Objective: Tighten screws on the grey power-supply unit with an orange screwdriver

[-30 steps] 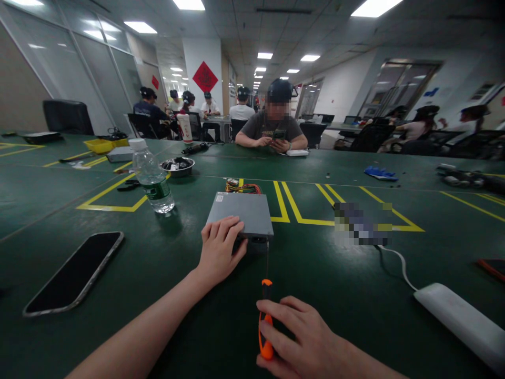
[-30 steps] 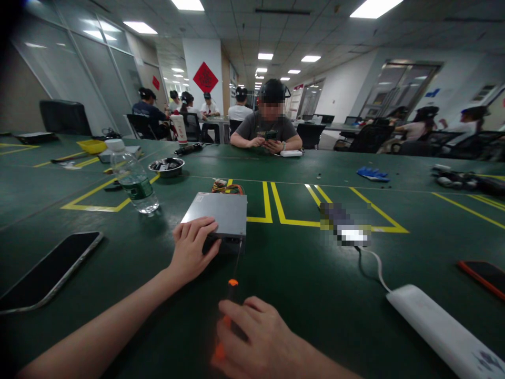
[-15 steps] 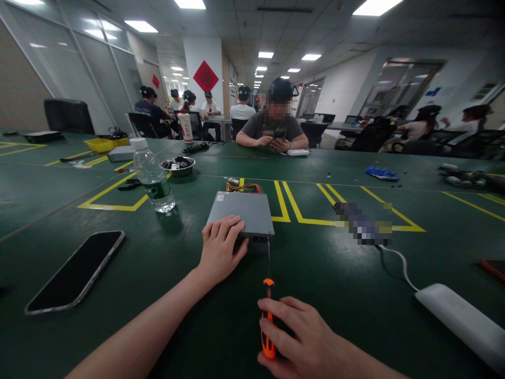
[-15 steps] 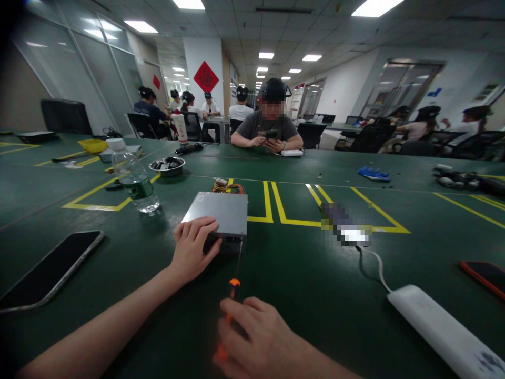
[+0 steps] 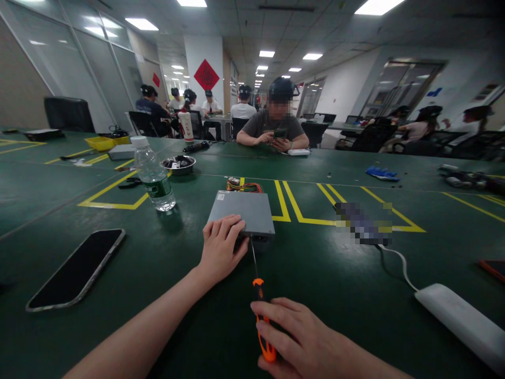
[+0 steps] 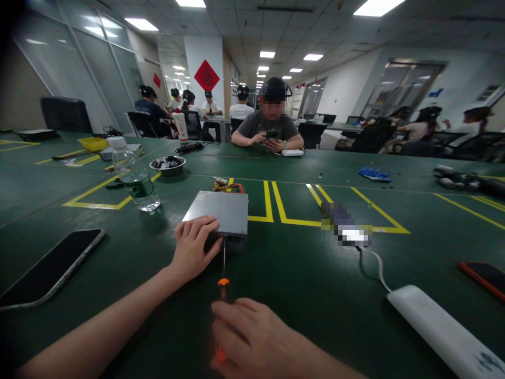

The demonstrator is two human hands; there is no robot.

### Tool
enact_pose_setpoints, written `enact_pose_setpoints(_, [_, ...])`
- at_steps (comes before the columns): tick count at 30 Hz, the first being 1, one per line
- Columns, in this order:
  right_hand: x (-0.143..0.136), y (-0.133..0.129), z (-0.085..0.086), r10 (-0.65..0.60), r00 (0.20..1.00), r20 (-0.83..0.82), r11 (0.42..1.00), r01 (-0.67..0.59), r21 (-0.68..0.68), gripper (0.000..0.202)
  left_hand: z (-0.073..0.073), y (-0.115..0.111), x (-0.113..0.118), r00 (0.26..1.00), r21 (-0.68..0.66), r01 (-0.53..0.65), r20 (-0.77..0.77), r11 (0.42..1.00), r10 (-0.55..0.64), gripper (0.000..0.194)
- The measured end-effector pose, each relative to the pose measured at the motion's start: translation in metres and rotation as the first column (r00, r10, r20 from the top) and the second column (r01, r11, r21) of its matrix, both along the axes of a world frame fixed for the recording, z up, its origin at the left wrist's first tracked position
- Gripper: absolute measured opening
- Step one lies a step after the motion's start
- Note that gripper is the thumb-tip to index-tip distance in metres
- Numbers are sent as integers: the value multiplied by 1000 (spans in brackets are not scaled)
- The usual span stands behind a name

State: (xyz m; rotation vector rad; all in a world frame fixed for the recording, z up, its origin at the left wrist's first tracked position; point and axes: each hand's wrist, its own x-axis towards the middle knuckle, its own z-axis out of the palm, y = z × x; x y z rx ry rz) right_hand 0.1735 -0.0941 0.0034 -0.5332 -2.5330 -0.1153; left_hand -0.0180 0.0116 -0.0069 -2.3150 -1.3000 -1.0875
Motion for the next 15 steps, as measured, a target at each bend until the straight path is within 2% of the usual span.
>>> enact_pose_setpoints(15, [-4,1,2,-45,999,7,999,45,-29,27,0,0,1,1000,-1,-1,4,1000,1,29])
